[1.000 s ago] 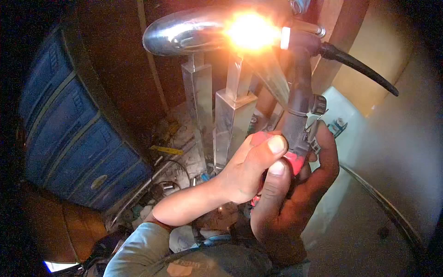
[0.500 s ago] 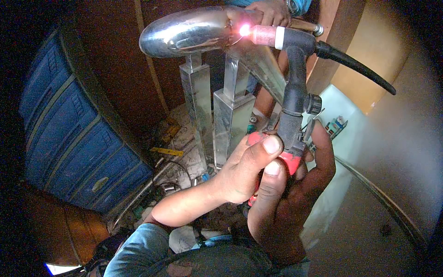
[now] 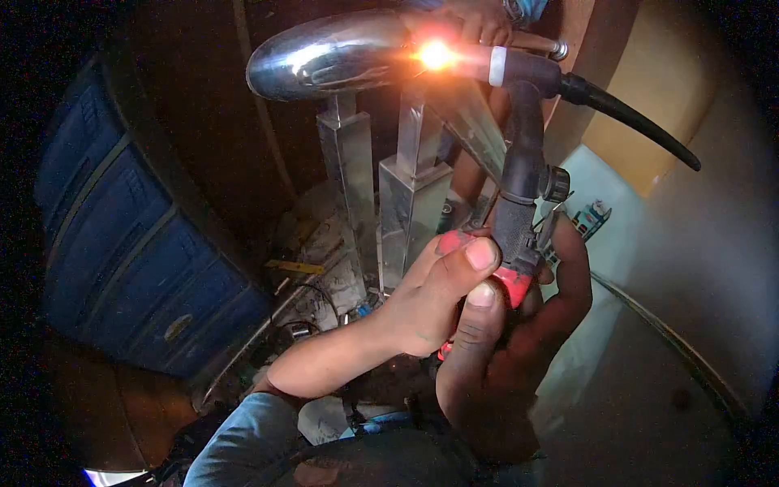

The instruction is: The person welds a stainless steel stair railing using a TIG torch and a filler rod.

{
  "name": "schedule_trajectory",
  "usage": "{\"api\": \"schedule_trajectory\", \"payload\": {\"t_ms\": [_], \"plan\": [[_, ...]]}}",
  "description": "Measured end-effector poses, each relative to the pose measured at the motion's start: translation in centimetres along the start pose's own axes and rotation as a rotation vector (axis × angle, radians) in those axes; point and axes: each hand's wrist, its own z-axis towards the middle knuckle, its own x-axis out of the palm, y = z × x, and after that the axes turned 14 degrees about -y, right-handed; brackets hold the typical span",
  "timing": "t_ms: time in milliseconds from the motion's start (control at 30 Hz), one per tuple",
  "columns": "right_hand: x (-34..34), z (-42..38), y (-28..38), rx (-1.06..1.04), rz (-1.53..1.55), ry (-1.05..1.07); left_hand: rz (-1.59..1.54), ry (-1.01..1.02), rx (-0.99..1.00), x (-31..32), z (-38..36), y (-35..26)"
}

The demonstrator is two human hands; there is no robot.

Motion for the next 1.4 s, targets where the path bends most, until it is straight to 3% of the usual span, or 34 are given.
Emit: {"api": "schedule_trajectory", "payload": {"t_ms": [200,500,1400], "plan": [[0.12,-0.18,-0.36,-0.040,0.005,-0.041,0.024,-0.026,0.071,0.24,-0.09,0.37],[0.32,-0.32,-0.44,-0.023,0.026,-0.048,0.029,-0.015,-0.018,-0.16,-0.18,0.32],[-0.20,-0.84,-0.23,-0.013,-0.011,-0.079,0.135,0.003,0.069,0.01,-0.35,0.40]]}}
